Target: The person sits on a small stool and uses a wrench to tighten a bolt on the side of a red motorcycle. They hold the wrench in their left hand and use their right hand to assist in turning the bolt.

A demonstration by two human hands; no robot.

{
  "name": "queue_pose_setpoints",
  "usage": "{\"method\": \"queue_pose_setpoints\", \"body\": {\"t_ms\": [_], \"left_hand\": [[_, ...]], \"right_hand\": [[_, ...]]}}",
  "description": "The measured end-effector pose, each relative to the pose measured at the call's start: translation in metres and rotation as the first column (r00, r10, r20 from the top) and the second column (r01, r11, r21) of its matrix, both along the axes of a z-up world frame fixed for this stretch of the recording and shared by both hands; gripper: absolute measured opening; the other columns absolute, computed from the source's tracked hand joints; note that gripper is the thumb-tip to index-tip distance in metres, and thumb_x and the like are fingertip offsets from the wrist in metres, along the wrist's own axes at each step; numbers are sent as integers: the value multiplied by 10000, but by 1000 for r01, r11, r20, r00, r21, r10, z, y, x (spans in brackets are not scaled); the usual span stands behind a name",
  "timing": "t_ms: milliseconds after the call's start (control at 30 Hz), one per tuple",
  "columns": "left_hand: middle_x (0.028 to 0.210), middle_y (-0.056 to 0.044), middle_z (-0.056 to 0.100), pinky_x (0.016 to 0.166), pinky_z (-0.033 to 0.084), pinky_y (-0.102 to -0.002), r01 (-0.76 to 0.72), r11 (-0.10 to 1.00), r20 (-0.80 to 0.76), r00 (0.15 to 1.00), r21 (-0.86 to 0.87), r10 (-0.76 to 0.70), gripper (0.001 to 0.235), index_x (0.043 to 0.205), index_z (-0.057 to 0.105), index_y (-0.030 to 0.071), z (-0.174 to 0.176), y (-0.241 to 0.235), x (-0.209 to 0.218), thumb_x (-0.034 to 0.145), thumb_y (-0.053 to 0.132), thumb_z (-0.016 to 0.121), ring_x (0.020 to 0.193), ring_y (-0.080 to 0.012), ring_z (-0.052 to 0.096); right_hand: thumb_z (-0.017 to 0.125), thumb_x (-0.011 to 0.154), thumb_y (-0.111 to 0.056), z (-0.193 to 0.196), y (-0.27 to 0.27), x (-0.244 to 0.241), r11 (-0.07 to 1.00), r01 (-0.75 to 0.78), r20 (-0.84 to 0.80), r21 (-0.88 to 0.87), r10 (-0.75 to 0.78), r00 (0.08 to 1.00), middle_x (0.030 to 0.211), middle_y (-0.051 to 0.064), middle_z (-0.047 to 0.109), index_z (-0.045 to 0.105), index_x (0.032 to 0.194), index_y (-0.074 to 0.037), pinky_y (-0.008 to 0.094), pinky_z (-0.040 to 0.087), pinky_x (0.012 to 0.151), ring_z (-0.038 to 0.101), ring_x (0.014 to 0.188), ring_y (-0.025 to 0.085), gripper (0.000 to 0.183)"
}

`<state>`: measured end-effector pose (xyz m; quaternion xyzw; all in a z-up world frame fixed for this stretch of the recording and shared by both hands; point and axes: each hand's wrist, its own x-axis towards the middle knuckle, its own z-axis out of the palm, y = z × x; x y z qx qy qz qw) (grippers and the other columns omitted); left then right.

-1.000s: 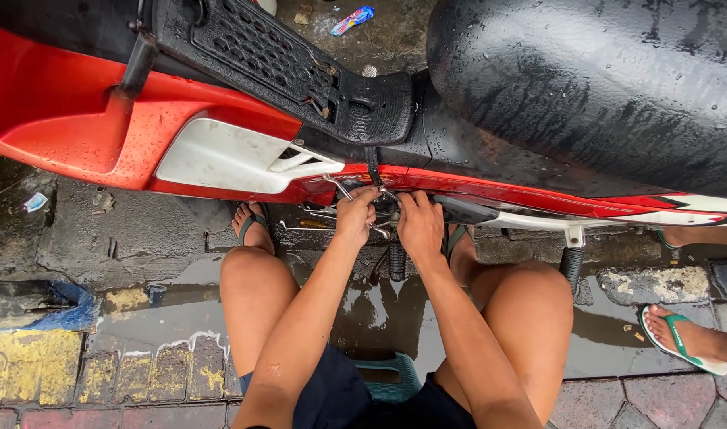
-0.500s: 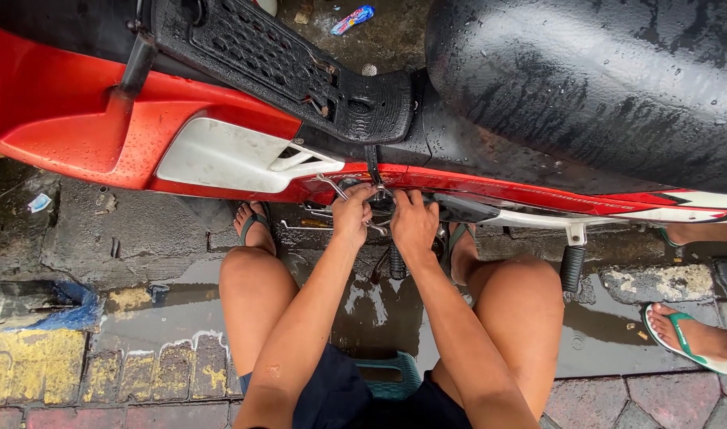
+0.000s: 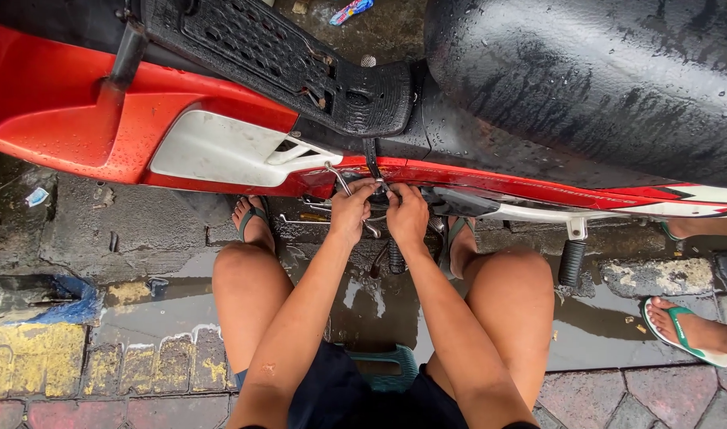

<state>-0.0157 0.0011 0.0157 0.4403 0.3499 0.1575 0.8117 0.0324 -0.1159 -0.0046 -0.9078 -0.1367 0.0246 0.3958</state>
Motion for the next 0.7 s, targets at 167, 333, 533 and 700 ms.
{"method": "queue_pose_setpoints", "body": {"t_ms": [167, 333, 533, 700], "left_hand": [[948, -169, 753, 361, 282, -173, 8, 1000, 4, 1000, -8, -8, 237, 1113, 736, -49, 11, 3, -6, 896, 21, 673, 435, -52, 413], [1047, -208, 757, 365, 270, -165, -43, 998, 9, 999, -49, 44, 235, 1112, 715, -62, 24, 14, -21, 920, 18, 607, 441, -49, 399], [1072, -202, 760, 365, 287, -168, -42, 998, 13, 999, -49, 43, 201, 1083, 716, -35, 43, 30, -51, 940, 21, 586, 450, -50, 393], [1056, -219, 742, 357, 266, -147, -83, 997, 35, 996, 0, 83, 212, 1114, 676, -57, 62, 41, -81, 947, 12, 564, 435, -30, 356]], "right_hand": [[677, 1015, -218, 2, 5, -6, 999, 1, -86, 49, 3, 996, 1016, 98, 713, 764, 1113, -155, 525, 570, 819, 727, 966, 398, 145], [716, 981, -261, -9, 13, -11, 994, 62, -181, 93, -44, 982, 1001, 98, 757, 785, 1090, -188, 550, 567, 850, 723, 1025, 399, 148], [719, 976, -259, -51, 36, -14, 960, 184, -285, 209, -120, 951, 959, 55, 787, 806, 1080, -199, 483, 571, 837, 744, 994, 335, 149], [673, 1013, -202, -63, 61, -22, 833, 364, -460, 417, -153, 875, 926, 78, 759, 820, 1120, -153, 337, 527, 686, 669, 797, 188, 188]]}}
